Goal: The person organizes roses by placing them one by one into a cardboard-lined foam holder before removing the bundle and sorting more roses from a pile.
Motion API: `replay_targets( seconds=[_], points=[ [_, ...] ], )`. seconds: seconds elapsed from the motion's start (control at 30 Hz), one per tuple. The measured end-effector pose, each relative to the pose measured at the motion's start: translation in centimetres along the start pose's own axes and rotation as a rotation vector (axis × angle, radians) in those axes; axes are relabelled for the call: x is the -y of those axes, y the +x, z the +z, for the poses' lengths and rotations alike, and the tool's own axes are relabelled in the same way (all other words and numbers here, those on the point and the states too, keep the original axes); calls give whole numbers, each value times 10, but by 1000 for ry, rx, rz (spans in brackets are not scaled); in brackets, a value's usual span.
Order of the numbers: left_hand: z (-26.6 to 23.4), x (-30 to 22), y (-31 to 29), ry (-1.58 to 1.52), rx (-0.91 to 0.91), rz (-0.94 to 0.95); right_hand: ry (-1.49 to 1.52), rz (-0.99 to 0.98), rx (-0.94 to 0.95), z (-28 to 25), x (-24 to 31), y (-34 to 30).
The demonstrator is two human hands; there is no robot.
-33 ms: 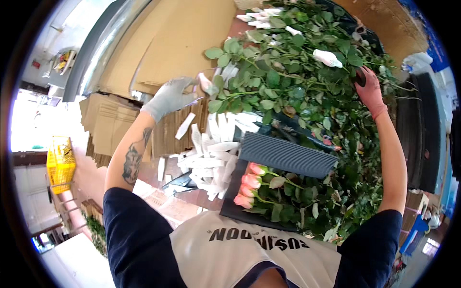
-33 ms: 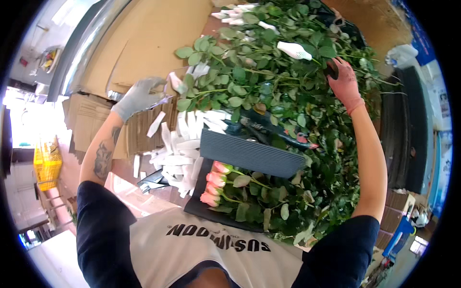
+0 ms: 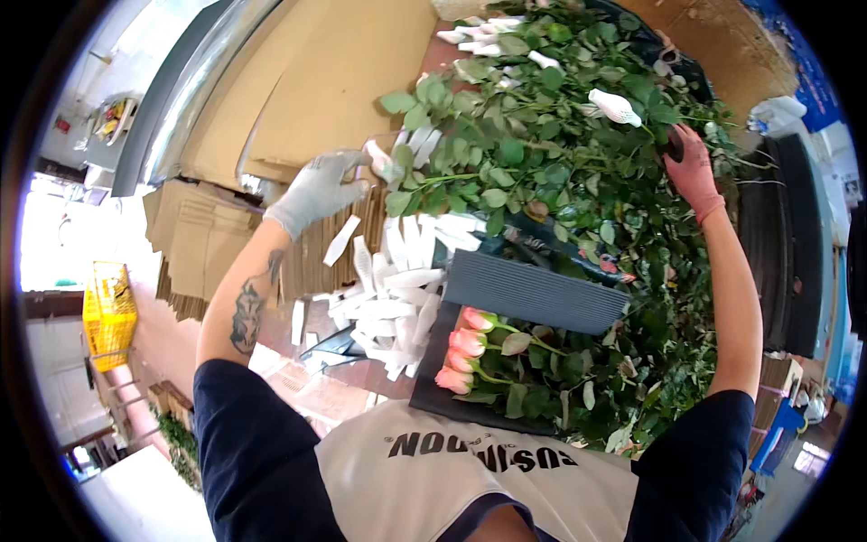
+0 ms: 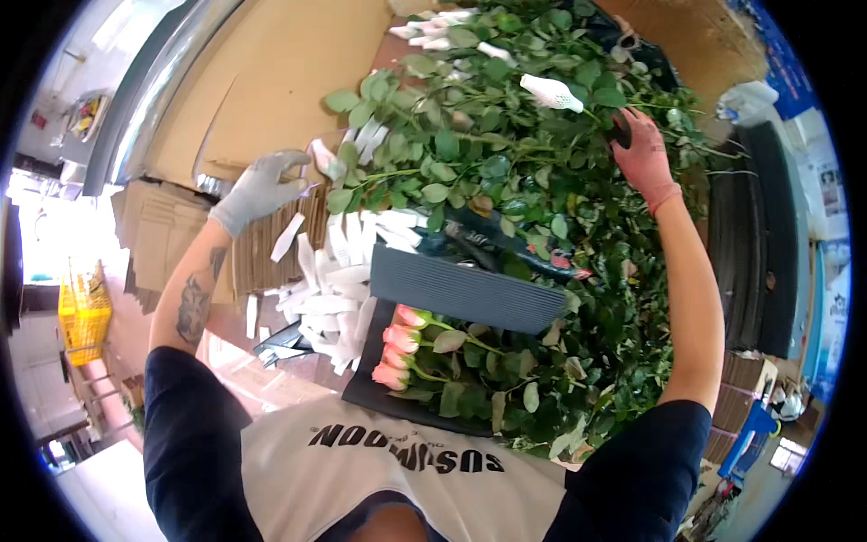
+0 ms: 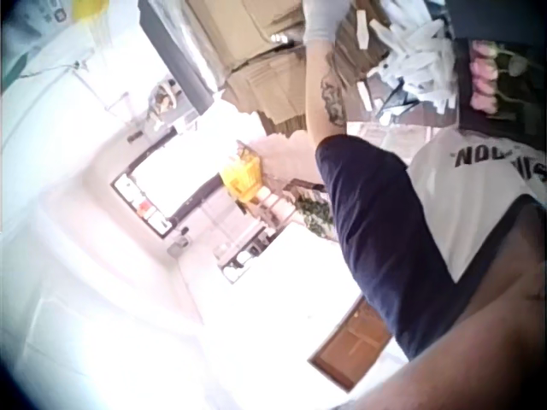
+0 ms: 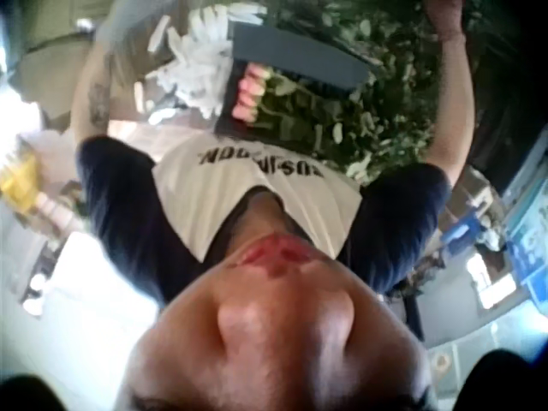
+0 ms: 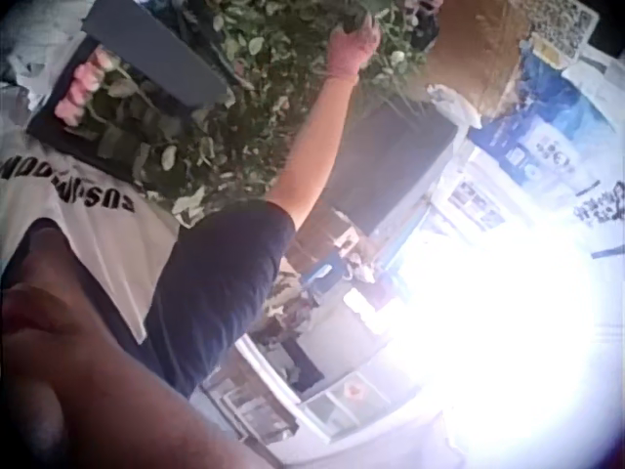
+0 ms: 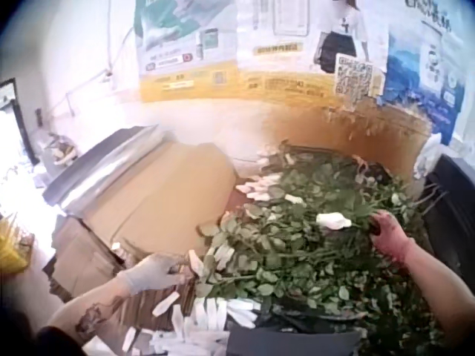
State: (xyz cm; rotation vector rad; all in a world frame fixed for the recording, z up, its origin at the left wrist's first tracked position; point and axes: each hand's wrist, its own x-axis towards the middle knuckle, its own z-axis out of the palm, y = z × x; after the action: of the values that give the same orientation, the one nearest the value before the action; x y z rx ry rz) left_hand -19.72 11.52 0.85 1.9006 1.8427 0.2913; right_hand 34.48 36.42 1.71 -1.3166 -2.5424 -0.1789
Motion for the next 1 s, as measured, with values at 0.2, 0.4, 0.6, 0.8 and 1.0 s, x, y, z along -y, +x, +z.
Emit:
replay_targets(
  seconds=[0.2, 0.4, 0.6, 0.8, 1.0],
  points=[
    [34, -31, 63, 156, -350, 208, 86, 125, 15, -36, 26, -9],
    [88, -14, 169, 528, -206, 209, 109, 223, -110, -44, -11, -16],
    [83, -21, 193, 662, -243, 301, 183, 235, -499, -129, -45, -24],
    [14, -79, 186, 600, -162, 276, -239, 670, -794, -252, -139, -72],
    [-28, -153, 146, 300, 132, 420, -143, 413, -888, -295, -44, -5]
  ],
)
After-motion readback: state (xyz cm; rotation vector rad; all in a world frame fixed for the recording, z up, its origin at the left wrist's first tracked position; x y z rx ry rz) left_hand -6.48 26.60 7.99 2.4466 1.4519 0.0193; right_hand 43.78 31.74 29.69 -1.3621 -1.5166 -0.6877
